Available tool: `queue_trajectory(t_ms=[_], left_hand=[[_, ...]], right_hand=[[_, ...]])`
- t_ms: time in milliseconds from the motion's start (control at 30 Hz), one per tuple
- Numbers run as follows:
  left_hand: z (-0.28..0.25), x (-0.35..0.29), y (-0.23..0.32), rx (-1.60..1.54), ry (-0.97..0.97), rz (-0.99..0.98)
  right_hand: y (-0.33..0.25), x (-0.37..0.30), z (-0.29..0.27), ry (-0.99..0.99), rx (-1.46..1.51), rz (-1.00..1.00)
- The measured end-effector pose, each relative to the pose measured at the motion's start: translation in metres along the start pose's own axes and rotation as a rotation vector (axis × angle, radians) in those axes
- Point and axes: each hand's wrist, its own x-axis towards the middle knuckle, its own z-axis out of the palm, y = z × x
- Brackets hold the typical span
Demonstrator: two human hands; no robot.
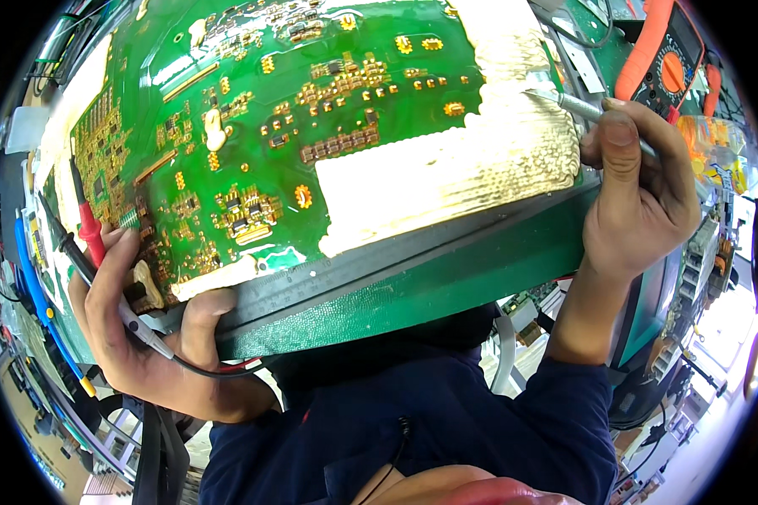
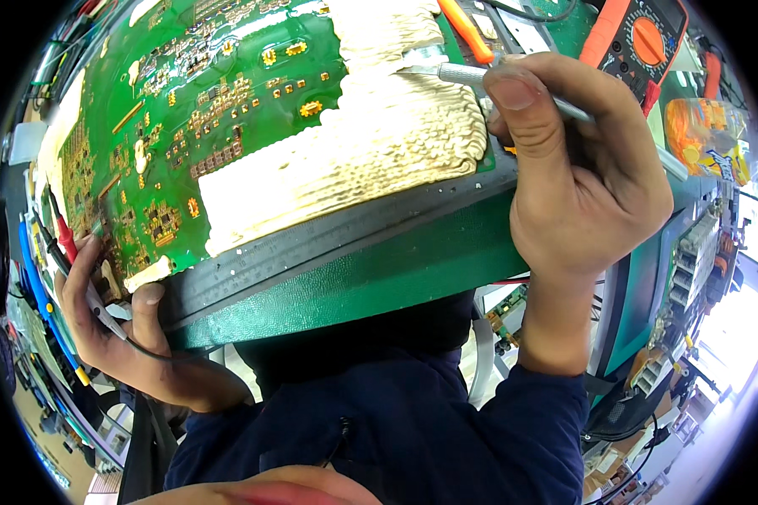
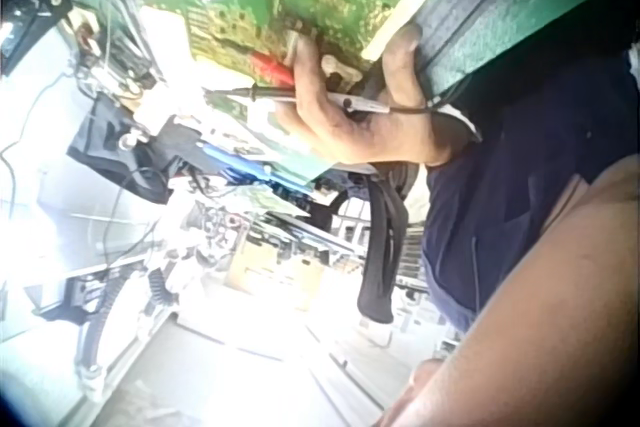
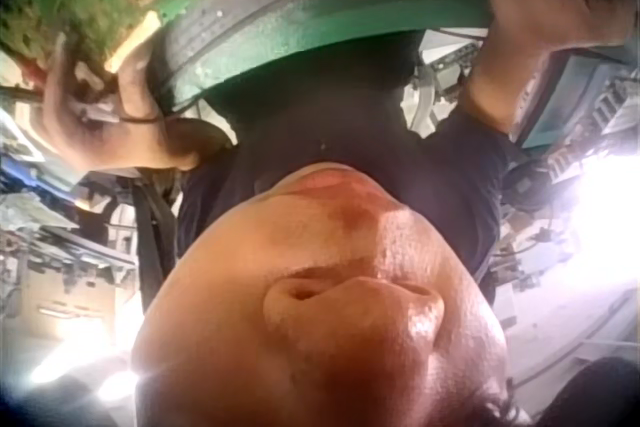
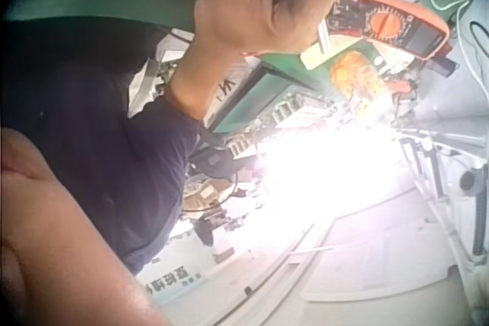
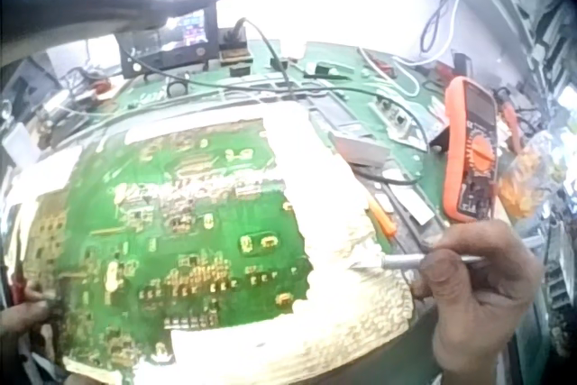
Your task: The person uses a soldering iron and a multimeter probe to work on a large green circuit board. They apply the iron to various points on the board while holding the probe in their other hand.
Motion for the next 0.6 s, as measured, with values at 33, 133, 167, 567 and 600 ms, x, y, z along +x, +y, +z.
queue_trajectory(t_ms=[33, 133, 167, 567, 600], left_hand=[[0.0001, 0.0003, 0.0004, 0.007, 0.001, 0.003], [-0.0010, 0.0007, -0.0017, 0.009, -0.013, 0.006], [-0.0013, 0.0004, -0.0013, -0.003, -0.014, -0.011], [-0.0015, 0.0037, 0.0051, -0.010, -0.028, -0.019], [-0.0011, 0.0038, 0.0046, -0.022, -0.023, -0.007]], right_hand=[[-0.0001, -0.0006, -0.0003, 0.006, -0.009, -0.013], [0.0029, -0.0011, -0.0013, -0.001, -0.058, -0.099], [0.0034, -0.0009, -0.0017, -0.006, -0.074, -0.116], [0.0034, 0.0047, -0.0051, -0.109, -0.208, -0.422], [0.0040, 0.0056, -0.0057, -0.117, -0.213, -0.455]])
